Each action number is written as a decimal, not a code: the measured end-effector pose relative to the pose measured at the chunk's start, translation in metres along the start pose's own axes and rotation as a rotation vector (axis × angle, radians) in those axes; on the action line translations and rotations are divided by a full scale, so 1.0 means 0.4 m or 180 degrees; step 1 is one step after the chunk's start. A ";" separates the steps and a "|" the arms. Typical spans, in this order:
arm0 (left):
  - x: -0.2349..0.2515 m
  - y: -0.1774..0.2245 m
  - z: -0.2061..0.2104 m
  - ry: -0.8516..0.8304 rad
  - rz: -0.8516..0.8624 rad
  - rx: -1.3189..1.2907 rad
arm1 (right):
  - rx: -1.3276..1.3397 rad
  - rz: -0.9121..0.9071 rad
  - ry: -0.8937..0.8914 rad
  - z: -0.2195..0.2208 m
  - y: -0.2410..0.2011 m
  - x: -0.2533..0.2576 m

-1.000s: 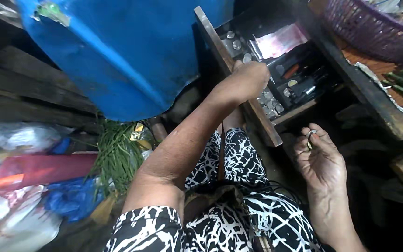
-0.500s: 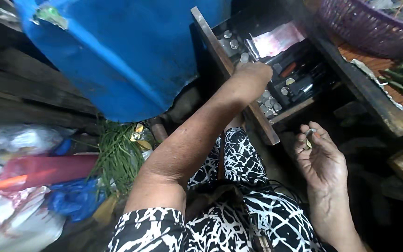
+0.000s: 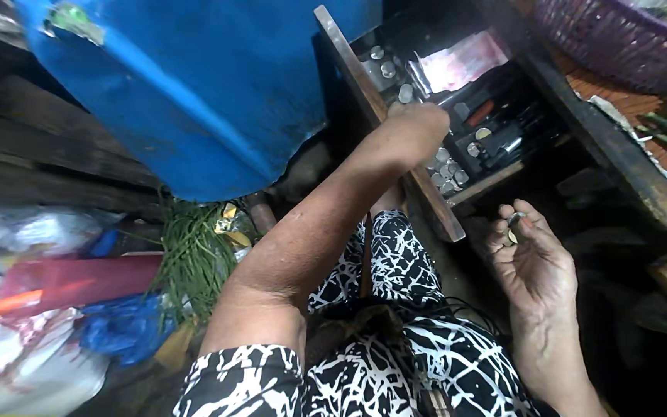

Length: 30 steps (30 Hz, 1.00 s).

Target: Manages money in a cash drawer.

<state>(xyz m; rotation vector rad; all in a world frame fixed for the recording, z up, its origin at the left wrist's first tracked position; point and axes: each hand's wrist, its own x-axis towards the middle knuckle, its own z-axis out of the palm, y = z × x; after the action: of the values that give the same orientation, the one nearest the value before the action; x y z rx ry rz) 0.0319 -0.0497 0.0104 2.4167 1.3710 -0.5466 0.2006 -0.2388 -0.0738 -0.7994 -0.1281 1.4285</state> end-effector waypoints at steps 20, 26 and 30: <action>0.040 0.034 0.032 0.0873 0.0792 -0.0451 | -0.0086 -0.0033 -0.0021 0.007 0.003 -0.005; 0.052 0.042 0.010 0.0431 0.0765 0.0070 | -0.0133 -0.0040 0.0007 0.002 0.004 0.002; 0.059 0.057 0.011 0.0305 0.0804 0.0185 | -0.0147 0.0008 -0.0024 0.006 0.010 0.009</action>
<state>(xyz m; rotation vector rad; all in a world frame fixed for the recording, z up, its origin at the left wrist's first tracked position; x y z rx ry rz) 0.0618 -0.0453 -0.0029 2.6415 1.0737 -0.4157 0.1967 -0.2347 -0.0755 -0.8324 -0.1666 1.4354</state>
